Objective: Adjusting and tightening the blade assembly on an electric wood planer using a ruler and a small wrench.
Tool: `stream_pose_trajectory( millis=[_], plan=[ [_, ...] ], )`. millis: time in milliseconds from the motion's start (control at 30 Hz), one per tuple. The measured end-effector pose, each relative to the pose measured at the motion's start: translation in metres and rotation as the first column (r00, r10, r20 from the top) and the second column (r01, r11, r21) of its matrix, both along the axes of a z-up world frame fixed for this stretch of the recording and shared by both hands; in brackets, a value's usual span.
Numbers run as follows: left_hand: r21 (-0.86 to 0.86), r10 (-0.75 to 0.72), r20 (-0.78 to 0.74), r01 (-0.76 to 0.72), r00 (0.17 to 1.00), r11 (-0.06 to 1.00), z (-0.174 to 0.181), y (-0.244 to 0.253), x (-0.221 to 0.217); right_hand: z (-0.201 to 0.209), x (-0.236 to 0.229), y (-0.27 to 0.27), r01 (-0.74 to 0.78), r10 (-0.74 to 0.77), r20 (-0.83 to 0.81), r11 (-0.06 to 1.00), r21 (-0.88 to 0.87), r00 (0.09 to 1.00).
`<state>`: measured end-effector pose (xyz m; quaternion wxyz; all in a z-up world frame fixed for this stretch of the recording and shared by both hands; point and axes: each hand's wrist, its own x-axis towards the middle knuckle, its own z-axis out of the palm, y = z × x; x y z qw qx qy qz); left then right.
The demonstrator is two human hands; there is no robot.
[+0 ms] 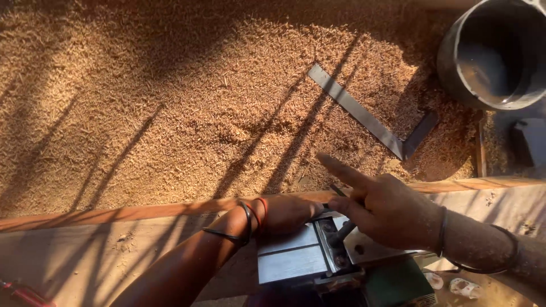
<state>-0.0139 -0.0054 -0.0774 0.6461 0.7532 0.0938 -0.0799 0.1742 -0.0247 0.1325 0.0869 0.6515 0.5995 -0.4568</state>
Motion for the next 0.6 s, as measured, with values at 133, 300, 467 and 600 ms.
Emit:
stream_pose_trajectory(
  millis=[133, 300, 467, 600],
  plan=[
    [0.345, -0.146, 0.193, 0.072, 0.97, 0.936, -0.026, -0.002, 0.0, 0.007, 0.006, -0.008, 0.098, -0.1, -0.051, 0.994, -0.04, 0.994],
    [-0.178, -0.001, 0.145, 0.027, 0.989, 0.984, 0.027, 0.011, 0.009, -0.008, 0.039, -0.009, -0.126, 0.129, -0.424, 0.991, 0.034, 0.897],
    [-0.174, -0.035, 0.142, 0.06, 0.989, 0.983, 0.006, 0.011, 0.001, -0.022, 0.059, 0.003, -0.276, 0.062, -0.712, 0.942, -0.189, 0.699],
    [0.0, -0.092, 0.324, 0.098, 0.941, 0.995, 0.014, 0.017, 0.007, -0.006, 0.041, 0.001, -0.349, 0.217, -0.49, 0.917, -0.194, 0.844]
  ],
)
